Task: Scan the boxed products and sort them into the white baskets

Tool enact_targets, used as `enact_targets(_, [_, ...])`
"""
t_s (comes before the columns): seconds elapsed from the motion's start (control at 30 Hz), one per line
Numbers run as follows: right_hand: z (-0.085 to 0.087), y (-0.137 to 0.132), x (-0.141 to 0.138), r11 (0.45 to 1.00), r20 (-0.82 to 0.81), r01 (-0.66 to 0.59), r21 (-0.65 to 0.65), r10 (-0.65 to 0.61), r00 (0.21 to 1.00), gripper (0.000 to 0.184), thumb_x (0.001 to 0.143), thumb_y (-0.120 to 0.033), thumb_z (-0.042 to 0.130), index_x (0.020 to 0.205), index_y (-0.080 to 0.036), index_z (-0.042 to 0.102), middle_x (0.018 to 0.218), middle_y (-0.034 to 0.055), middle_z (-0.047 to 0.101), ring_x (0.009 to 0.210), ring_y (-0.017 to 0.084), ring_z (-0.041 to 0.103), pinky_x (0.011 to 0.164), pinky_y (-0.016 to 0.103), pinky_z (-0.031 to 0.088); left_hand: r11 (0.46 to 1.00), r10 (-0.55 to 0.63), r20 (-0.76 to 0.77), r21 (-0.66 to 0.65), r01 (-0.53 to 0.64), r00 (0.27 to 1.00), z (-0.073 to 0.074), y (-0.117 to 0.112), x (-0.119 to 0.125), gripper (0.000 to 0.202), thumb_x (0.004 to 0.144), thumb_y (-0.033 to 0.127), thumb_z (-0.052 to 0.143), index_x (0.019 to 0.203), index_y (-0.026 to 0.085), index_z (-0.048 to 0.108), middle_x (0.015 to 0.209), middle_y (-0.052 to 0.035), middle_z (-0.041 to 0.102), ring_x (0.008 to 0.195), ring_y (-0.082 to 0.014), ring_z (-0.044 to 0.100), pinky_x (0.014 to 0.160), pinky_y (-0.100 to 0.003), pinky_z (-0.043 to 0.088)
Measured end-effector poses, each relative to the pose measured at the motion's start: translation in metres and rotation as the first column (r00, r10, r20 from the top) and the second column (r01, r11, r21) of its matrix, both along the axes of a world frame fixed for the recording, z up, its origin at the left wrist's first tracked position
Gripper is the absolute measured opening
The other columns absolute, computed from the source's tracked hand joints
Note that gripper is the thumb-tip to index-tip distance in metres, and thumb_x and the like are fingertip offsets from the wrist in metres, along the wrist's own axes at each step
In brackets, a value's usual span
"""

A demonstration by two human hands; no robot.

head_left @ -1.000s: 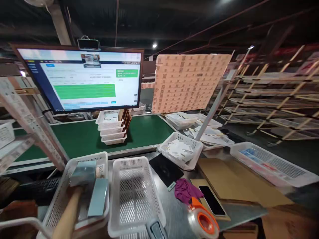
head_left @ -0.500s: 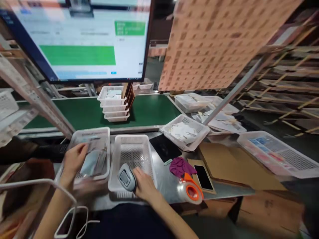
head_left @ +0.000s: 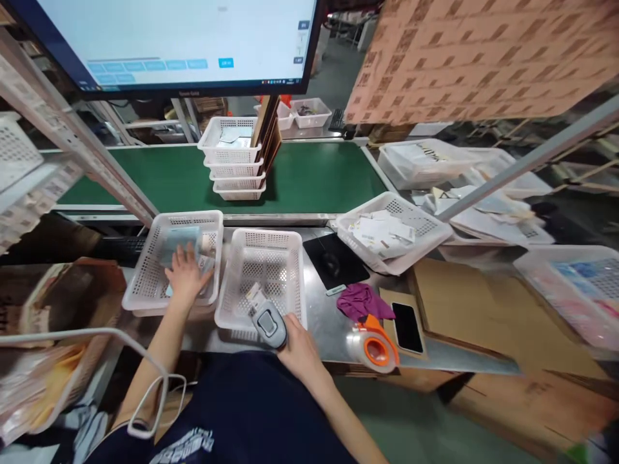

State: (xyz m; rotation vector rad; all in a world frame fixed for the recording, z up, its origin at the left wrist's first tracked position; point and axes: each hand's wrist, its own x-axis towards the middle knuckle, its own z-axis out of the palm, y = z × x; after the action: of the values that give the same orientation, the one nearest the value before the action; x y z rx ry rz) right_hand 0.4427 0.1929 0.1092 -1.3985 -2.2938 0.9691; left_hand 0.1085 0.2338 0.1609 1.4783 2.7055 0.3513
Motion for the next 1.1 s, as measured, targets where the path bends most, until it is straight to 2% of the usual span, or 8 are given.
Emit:
enact_targets(0.1, [-0.019, -0.003, 0.013, 0.995, -0.114, 0.042, -0.094, -0.053, 0.992, 0.014, 0.086, -0.013, 0.066, 0.098, -0.02, 0.066, 0.1, 0.0045, 0.069, 0.088, 0.021, 0.07, 0.076, 0.029, 0.048, 0.993, 0.115, 0.106, 0.024, -0.118, 0.988, 0.016, -0.018, -0.035, 0.099, 0.093, 0.034, 0.086, 0.17, 0.001, 0.033, 0.166, -0.0357, 0.05, 0.151, -0.0497, 0.055, 0.125, -0.061, 0.048])
enact_targets(0.2, [-0.023, 0.009, 0.018, 0.991, -0.208, 0.054, -0.119, -0.078, 0.975, 0.014, 0.083, -0.02, 0.071, 0.097, -0.019, 0.067, 0.095, 0.004, 0.071, 0.086, 0.022, 0.071, 0.076, 0.03, 0.051, 0.936, 0.129, 0.179, 0.304, -0.18, 0.975, 0.039, -0.034, -0.056, 0.099, 0.088, 0.04, 0.09, 0.167, 0.007, 0.038, 0.162, -0.0264, 0.057, 0.147, -0.0418, 0.061, 0.126, -0.055, 0.049])
enact_targets(0.37, [0.015, 0.06, 0.014, 0.997, -0.412, 0.001, -0.071, -0.03, 0.911, 0.027, 0.086, -0.037, 0.075, 0.106, -0.018, 0.072, 0.101, 0.0074, 0.076, 0.091, 0.024, 0.074, 0.082, 0.035, 0.057, 0.778, -0.337, 0.094, 0.588, 0.221, 0.937, 0.058, -0.038, -0.047, 0.091, 0.087, 0.04, 0.084, 0.165, 0.022, 0.042, 0.163, -0.0181, 0.058, 0.146, -0.0363, 0.062, 0.124, -0.054, 0.051])
enact_targets(0.57, [0.08, 0.116, 0.027, 0.962, -0.566, -0.157, -0.223, 0.004, 0.824, 0.058, 0.083, -0.048, 0.084, 0.133, -0.018, 0.076, 0.133, 0.0113, 0.082, 0.125, 0.034, 0.076, 0.114, 0.052, 0.057, 0.562, -0.687, -0.463, 0.149, 0.813, 0.56, 0.021, -0.01, -0.019, 0.049, 0.093, 0.009, 0.067, 0.133, 0.037, 0.074, 0.142, -0.0024, 0.079, 0.142, -0.0285, 0.068, 0.133, -0.053, 0.027])
enact_targets(0.7, [0.097, 0.131, 0.031, 0.947, -0.457, -0.262, -0.188, 0.152, 0.877, 0.048, 0.084, -0.035, 0.085, 0.13, -0.023, 0.079, 0.132, 0.0084, 0.083, 0.125, 0.034, 0.076, 0.112, 0.049, 0.059, 0.277, -0.63, -0.756, -0.003, 0.961, 0.18, -0.005, 0.011, -0.015, 0.053, 0.095, 0.005, 0.069, 0.135, 0.041, 0.074, 0.134, 0.0007, 0.082, 0.14, -0.0181, 0.07, 0.117, -0.034, 0.038])
enact_targets(0.83, [0.095, 0.137, 0.027, 0.951, -0.386, -0.246, -0.188, 0.159, 0.909, 0.045, 0.08, -0.035, 0.087, 0.123, -0.022, 0.081, 0.124, 0.0081, 0.084, 0.118, 0.034, 0.078, 0.106, 0.047, 0.061, 0.181, -0.556, -0.828, -0.033, 0.983, 0.075, -0.021, 0.026, -0.015, 0.043, 0.096, 0.015, 0.077, 0.128, 0.045, 0.077, 0.115, 0.0034, 0.081, 0.136, -0.0184, 0.072, 0.105, -0.031, 0.045])
enact_targets(0.97, [0.093, 0.14, 0.025, 0.939, -0.425, -0.289, -0.183, 0.19, 0.885, 0.047, 0.082, -0.04, 0.087, 0.126, -0.023, 0.081, 0.127, 0.0071, 0.084, 0.12, 0.033, 0.077, 0.108, 0.047, 0.06, 0.162, -0.605, -0.791, -0.013, 0.987, 0.089, -0.054, 0.04, -0.014, 0.055, 0.097, 0.014, 0.075, 0.136, 0.052, 0.073, 0.122, 0.0053, 0.08, 0.14, -0.0175, 0.07, 0.113, -0.031, 0.044])
enact_targets(1.1, [0.087, 0.134, 0.033, 0.939, -0.433, -0.198, -0.282, 0.06, 0.899, 0.047, 0.082, -0.04, 0.086, 0.125, -0.021, 0.08, 0.113, 0.0076, 0.085, 0.086, 0.025, 0.077, 0.074, 0.035, 0.063, 0.403, -0.804, -0.507, -0.08, 0.912, 0.311, -0.091, 0.057, -0.01, 0.062, 0.101, 0.011, 0.065, 0.154, 0.044, 0.065, 0.157, -0.0014, 0.07, 0.15, -0.0199, 0.063, 0.133, -0.037, 0.033])
